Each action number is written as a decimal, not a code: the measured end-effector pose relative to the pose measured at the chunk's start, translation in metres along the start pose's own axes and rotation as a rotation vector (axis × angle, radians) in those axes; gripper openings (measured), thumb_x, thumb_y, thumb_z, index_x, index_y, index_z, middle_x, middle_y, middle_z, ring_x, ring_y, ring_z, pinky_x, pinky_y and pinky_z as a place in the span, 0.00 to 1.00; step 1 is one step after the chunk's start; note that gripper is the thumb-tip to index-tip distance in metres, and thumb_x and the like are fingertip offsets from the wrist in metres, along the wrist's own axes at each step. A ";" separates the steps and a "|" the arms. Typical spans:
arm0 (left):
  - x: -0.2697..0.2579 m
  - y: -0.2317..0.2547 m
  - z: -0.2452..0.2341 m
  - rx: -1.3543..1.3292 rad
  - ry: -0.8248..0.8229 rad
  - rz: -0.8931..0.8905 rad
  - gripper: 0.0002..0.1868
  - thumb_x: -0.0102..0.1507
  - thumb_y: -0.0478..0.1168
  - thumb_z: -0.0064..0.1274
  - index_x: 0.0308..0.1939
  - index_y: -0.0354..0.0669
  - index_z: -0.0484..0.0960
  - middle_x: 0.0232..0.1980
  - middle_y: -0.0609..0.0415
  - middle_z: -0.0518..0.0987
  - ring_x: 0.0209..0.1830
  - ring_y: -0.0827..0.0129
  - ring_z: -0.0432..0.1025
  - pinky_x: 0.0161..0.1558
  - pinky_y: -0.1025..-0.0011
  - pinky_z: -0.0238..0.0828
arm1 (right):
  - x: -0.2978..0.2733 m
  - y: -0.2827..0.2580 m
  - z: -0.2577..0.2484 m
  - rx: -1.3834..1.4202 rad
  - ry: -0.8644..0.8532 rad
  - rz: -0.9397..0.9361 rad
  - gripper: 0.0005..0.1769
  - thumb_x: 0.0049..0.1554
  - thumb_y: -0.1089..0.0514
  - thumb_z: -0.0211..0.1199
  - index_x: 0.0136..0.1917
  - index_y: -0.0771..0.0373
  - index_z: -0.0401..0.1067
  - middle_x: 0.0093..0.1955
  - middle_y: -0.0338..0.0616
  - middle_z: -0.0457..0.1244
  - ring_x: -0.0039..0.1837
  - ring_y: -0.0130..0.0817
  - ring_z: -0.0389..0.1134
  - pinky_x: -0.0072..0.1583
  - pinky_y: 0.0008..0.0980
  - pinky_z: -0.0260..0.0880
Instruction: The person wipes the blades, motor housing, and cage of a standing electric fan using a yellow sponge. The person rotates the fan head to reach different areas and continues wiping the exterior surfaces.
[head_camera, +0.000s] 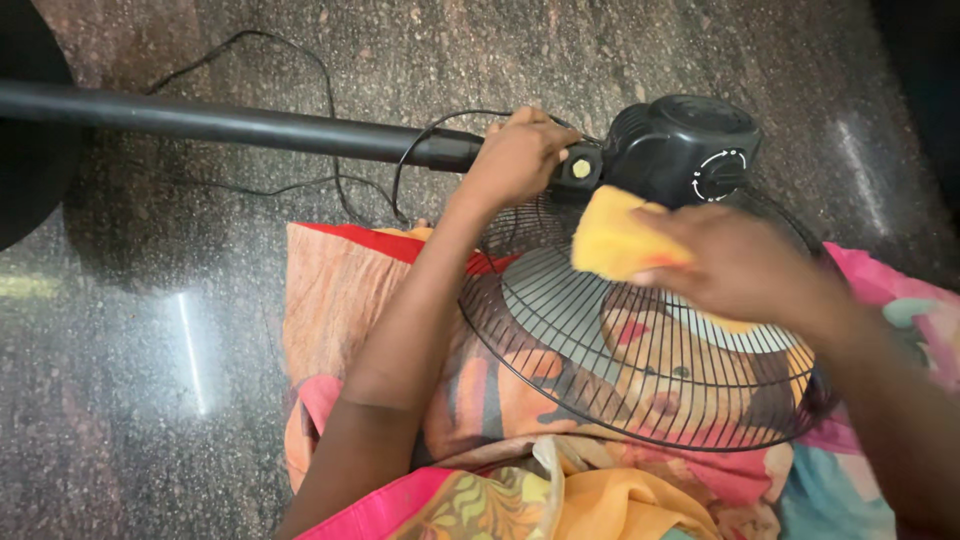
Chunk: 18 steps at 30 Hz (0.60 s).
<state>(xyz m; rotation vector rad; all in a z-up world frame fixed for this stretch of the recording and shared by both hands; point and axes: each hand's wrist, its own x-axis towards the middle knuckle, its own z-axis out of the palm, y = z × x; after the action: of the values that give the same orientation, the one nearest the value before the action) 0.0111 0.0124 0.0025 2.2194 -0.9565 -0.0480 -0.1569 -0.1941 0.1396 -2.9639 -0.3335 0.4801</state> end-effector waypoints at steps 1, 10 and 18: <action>0.000 -0.001 -0.001 -0.006 -0.010 -0.002 0.17 0.63 0.41 0.55 0.56 0.53 0.85 0.53 0.61 0.84 0.62 0.61 0.68 0.57 0.46 0.62 | 0.009 -0.017 0.011 -0.085 -0.061 0.050 0.42 0.54 0.33 0.60 0.75 0.52 0.62 0.58 0.55 0.67 0.61 0.53 0.68 0.61 0.48 0.68; 0.002 -0.008 0.002 -0.081 -0.007 -0.018 0.17 0.64 0.39 0.54 0.56 0.53 0.85 0.52 0.58 0.84 0.60 0.61 0.69 0.56 0.49 0.62 | 0.020 -0.021 -0.008 0.305 0.029 -0.065 0.38 0.56 0.36 0.60 0.73 0.56 0.65 0.57 0.54 0.68 0.58 0.53 0.71 0.58 0.48 0.69; 0.003 -0.016 0.009 -0.116 -0.033 -0.016 0.17 0.63 0.41 0.55 0.56 0.54 0.85 0.51 0.57 0.82 0.60 0.60 0.68 0.57 0.50 0.62 | 0.026 -0.042 0.007 0.233 -0.181 -0.216 0.42 0.54 0.36 0.60 0.77 0.54 0.62 0.55 0.55 0.65 0.58 0.54 0.67 0.58 0.50 0.67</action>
<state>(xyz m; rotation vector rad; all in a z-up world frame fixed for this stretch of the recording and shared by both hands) 0.0207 0.0131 -0.0132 2.1255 -0.9305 -0.1435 -0.1433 -0.1463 0.1317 -2.6279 -0.5671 0.7074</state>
